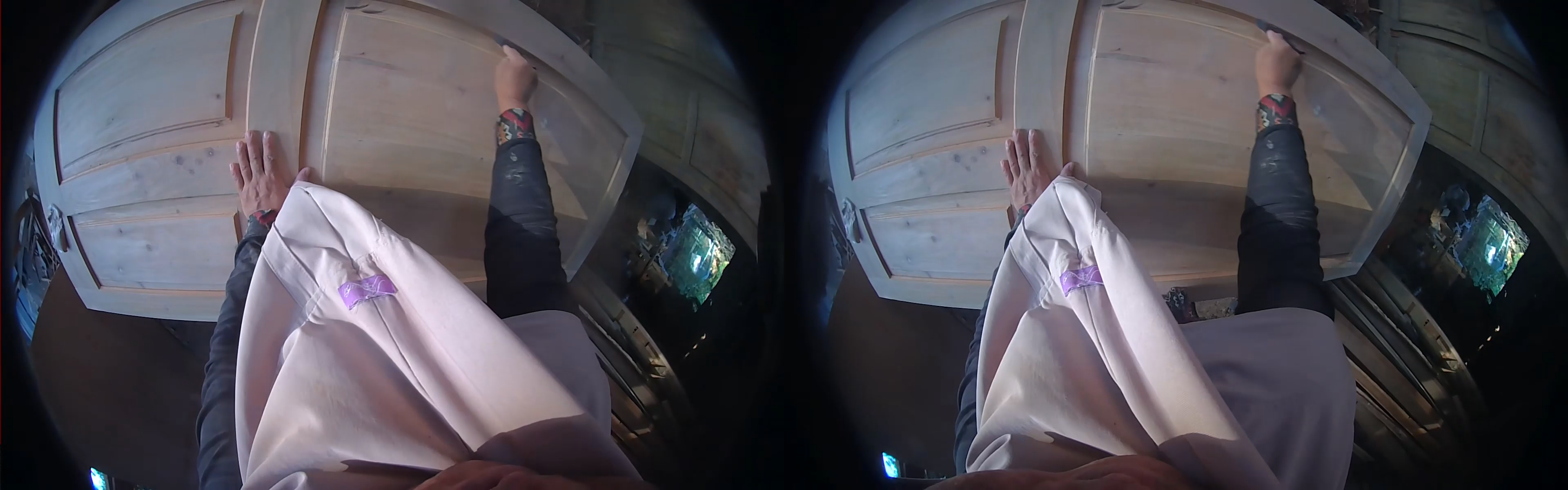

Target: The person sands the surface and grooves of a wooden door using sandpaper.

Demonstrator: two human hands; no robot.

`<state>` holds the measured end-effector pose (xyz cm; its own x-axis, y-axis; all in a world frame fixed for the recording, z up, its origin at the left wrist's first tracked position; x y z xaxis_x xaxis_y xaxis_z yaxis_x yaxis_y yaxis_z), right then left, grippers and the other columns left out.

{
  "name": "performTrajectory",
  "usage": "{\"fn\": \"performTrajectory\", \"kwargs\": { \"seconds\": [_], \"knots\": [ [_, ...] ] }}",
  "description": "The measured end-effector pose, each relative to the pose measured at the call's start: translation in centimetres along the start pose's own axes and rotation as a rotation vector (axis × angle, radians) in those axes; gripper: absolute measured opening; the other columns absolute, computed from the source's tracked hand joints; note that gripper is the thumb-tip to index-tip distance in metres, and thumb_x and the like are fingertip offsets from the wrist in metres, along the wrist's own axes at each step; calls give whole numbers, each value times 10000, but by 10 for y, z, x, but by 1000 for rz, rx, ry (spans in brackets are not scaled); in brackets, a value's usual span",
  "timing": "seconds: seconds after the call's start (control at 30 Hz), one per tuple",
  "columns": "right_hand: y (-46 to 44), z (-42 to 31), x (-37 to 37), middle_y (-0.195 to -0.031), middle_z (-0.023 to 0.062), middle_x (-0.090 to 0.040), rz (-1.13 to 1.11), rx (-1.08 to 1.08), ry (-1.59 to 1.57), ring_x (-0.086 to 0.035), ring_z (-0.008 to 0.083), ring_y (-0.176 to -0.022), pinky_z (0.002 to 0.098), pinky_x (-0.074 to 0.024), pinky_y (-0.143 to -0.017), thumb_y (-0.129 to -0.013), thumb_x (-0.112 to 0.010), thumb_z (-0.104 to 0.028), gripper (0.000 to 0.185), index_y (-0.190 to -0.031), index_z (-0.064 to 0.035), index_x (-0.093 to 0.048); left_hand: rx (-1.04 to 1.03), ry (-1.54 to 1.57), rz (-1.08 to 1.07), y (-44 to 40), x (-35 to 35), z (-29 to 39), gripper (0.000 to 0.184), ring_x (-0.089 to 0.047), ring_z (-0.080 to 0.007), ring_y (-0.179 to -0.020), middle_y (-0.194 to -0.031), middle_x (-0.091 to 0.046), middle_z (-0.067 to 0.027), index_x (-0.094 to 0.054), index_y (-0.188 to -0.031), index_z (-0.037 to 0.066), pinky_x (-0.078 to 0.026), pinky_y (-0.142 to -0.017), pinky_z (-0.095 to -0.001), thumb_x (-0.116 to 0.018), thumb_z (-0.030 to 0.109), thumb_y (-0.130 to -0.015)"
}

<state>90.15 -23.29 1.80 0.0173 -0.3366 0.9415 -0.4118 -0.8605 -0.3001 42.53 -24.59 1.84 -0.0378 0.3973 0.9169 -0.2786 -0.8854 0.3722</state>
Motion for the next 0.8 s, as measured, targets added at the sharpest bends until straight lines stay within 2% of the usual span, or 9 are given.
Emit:
{"fn": "performTrajectory", "kwargs": {
  "seconds": [0.1, 0.23, 0.3, 0.4, 0.5, 0.57, 0.63, 0.7, 0.8],
  "knots": [
    [-8, -114, -8, -841, 142, -684, 45, 247, -148, -671, 324, -764, 411, -544, -705, -842, -520, -100, 219, -951, -105, -710, 2, 1, 3, 0, -2, -2, 990, -94, -301, -1457, -1579, -126, -92, -182, -1514, 183, -107, -1156, -506, -629, 639, -757],
    [-4, -55, -6, -964, 166, -679, 7, 280, -317, -676, 292, -865, 388, -545, -767, -880, -540, -115, 184, -927, -99, -717, 6, 13, -1, -1, -2, 0, 990, -90, -298, -1457, -1579, -125, -86, -179, -1515, 192, -100, -1158, -503, -632, 635, -755],
    [-2, 3, 1, -909, 155, -688, -34, 24, -221, -674, 300, -851, 389, -542, -748, -864, -531, -100, 195, -925, -101, -717, 5, 18, 3, 0, -3, -5, 990, -89, -297, -1458, -1579, -124, -84, -180, -1515, 195, -95, -1159, -501, -631, 637, -754],
    [-5, -19, -2, -873, 149, -688, -85, -41, 66, -672, 314, -812, 401, -536, -716, -848, -519, -88, 215, -944, -89, -712, -10, 28, 7, 4, -4, -2, 990, -78, -293, -1459, -1582, -106, -83, -167, -1517, 192, -84, -1163, -496, -619, 643, -761],
    [-14, -86, -4, -855, 157, -679, -77, 203, -133, -665, 327, -803, 422, -526, -703, -850, -516, -99, 225, -952, -103, -716, 18, -23, -51, 0, -3, -2, 994, -60, -288, -1462, -1587, -81, -82, -142, -1521, 185, -76, -1167, -491, -608, 641, -771],
    [-8, -67, -10, -861, 157, -677, -49, 310, -268, -663, 322, -823, 412, -526, -727, -874, -519, -116, 223, -968, -133, -720, -7, 20, -3, 2, -2, -2, 992, -80, -291, -1460, -1583, -107, -88, -166, -1518, 192, -76, -1164, -493, -625, 635, -759],
    [-7, -18, 1, -878, 162, -681, -167, 98, -155, -663, 326, -852, 405, -522, -761, -893, -513, -132, 221, -974, -124, -719, -10, 48, 25, 2, -2, -3, 989, -91, -294, -1459, -1581, -121, -92, -180, -1516, 195, -77, -1162, -495, -632, 632, -754],
    [-2, 13, 3, -888, 165, -684, -75, 50, -84, -662, 330, -862, 407, -520, -773, -893, -513, -140, 221, -972, -128, -719, -7, 53, 22, 1, -2, -3, 984, -93, -296, -1459, -1581, -126, -94, -184, -1515, 192, -78, -1161, -497, -629, 630, -755],
    [-14, -13, -15, -932, 169, -687, -227, -49, 101, -663, 331, -886, 403, -520, -784, -889, -511, -139, 227, -978, -119, -719, -17, 71, 34, 2, -2, -3, 976, -94, -297, -1459, -1580, -130, -98, -190, -1514, 190, -83, -1159, -502, -630, 622, -758]
  ]
}}
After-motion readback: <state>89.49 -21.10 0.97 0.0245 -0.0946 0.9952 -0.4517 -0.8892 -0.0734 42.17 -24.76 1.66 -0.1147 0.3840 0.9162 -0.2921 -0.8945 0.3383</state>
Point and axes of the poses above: each hand's wrist, its own y-axis away from the middle knuckle, its own x-axis out of the back of the hand, z = x × y, the point moved 7 cm from there along -y, towards the middle knuckle
